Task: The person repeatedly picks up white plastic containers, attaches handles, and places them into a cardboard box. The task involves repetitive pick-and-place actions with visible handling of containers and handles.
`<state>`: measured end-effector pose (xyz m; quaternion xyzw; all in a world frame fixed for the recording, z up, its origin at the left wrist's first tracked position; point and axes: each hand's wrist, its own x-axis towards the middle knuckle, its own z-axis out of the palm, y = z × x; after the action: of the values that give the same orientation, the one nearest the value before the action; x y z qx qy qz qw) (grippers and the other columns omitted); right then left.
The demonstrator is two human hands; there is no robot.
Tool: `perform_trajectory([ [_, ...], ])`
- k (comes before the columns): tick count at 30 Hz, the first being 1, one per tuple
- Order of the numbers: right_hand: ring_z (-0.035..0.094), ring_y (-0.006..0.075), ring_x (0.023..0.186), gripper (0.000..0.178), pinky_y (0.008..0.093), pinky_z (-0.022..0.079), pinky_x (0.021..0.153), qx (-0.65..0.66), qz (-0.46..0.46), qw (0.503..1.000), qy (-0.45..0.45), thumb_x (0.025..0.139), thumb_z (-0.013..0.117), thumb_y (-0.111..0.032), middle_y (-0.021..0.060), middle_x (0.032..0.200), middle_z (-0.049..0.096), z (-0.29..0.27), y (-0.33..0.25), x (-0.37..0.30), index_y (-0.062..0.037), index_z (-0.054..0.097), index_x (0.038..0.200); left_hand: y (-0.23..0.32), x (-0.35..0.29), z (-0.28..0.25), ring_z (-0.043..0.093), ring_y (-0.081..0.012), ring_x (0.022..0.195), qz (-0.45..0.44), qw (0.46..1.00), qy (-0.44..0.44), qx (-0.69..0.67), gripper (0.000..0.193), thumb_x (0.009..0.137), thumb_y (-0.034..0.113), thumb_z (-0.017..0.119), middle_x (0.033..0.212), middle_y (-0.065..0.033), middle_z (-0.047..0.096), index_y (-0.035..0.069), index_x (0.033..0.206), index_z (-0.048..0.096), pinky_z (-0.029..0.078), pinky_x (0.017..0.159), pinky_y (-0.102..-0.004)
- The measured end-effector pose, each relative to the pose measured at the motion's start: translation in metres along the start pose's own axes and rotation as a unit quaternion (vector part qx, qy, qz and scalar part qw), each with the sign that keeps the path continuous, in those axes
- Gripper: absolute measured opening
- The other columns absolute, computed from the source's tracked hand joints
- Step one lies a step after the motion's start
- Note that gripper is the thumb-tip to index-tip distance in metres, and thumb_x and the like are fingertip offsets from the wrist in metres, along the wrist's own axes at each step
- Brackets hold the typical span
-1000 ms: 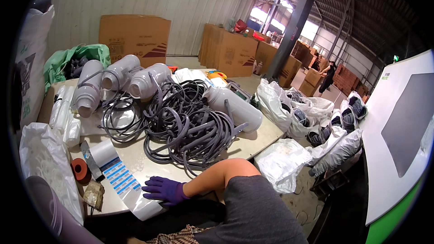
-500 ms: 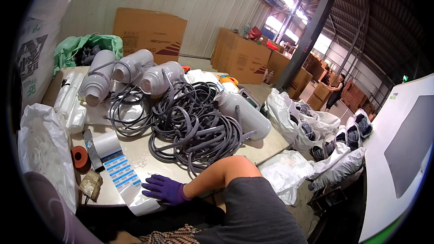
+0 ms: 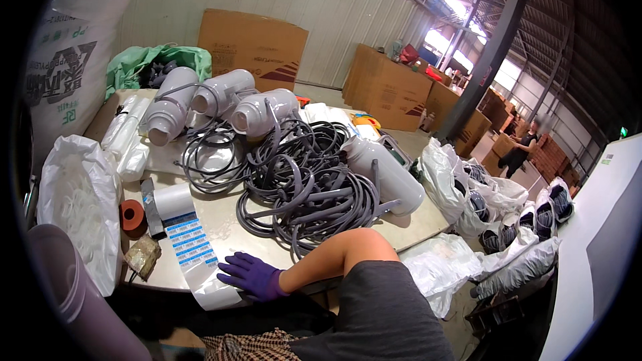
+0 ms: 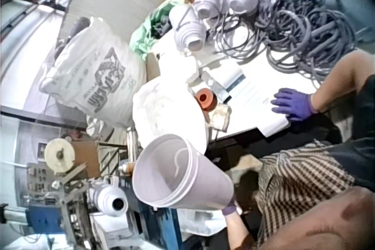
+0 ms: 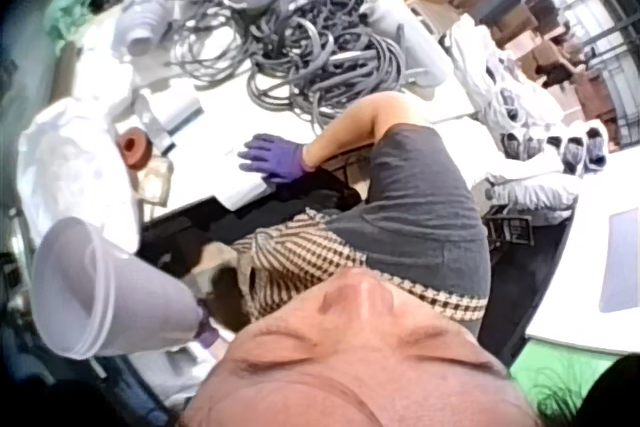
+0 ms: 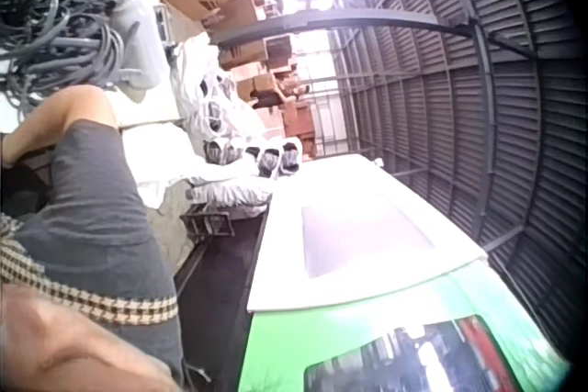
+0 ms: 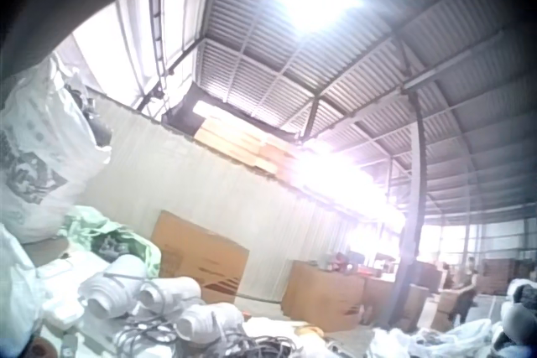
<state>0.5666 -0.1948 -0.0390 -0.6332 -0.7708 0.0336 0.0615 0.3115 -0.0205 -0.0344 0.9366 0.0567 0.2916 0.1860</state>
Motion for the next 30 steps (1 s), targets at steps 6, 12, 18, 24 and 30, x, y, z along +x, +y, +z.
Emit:
perform_trajectory([
  [6,0.035,0.0427,0.147,0.091,0.0576,0.027,0.120,-0.020,-0.009,1.000,0.022,0.081,0.073,-0.029,0.0232,0.161,0.032,0.006,0.001,-0.001,-0.0063,0.030,0.158,0.012,-0.008,-0.005,0.047,-0.0393,0.136,-0.005,1.000,0.006,0.003,0.085,0.081,0.017,0.066,0.154,-0.0206,0.042,0.005,0.158,0.033,0.040,0.110,-0.0506],
  [12,0.038,0.0415,0.145,0.085,0.0575,0.029,0.119,-0.035,0.004,0.999,0.034,0.083,0.070,-0.028,0.0221,0.159,0.036,0.007,-0.003,-0.007,-0.0076,0.033,0.157,0.024,-0.010,-0.002,0.048,-0.0385,0.134,-0.014,1.000,0.007,-0.025,0.086,0.080,0.016,0.067,0.153,-0.0202,0.043,0.006,0.158,0.032,0.042,0.109,-0.0498],
  [18,0.041,0.0426,0.140,0.077,0.0573,0.030,0.118,-0.013,-0.039,0.995,0.087,0.086,0.071,-0.034,0.0202,0.154,0.044,0.006,0.005,0.002,-0.0074,0.042,0.153,0.040,-0.007,-0.019,0.049,-0.0378,0.133,-0.058,0.985,0.034,-0.157,0.088,0.079,0.016,0.067,0.152,-0.0197,0.044,0.006,0.158,0.032,0.043,0.108,-0.0490],
  [24,0.060,0.0379,0.118,0.046,0.0562,0.043,0.106,0.090,-0.171,0.949,0.250,0.084,0.072,-0.017,0.0141,0.125,0.064,-0.033,-0.010,0.011,-0.0111,0.067,0.129,0.043,-0.078,-0.109,0.051,-0.0370,0.132,-0.194,0.867,0.108,-0.447,0.089,0.078,0.015,0.067,0.152,-0.0193,0.044,0.006,0.159,0.031,0.045,0.106,-0.0482],
  [30,0.067,0.0305,0.097,0.039,0.0477,0.054,0.088,0.091,-0.390,0.841,0.365,0.072,0.071,-0.005,0.0100,0.111,0.068,-0.084,-0.115,0.155,-0.0134,0.074,0.110,0.104,-0.213,-0.203,0.052,-0.0363,0.131,-0.304,0.749,0.385,-0.446,0.090,0.077,0.014,0.068,0.151,-0.0188,0.045,0.006,0.159,0.030,0.047,0.105,-0.0474],
])
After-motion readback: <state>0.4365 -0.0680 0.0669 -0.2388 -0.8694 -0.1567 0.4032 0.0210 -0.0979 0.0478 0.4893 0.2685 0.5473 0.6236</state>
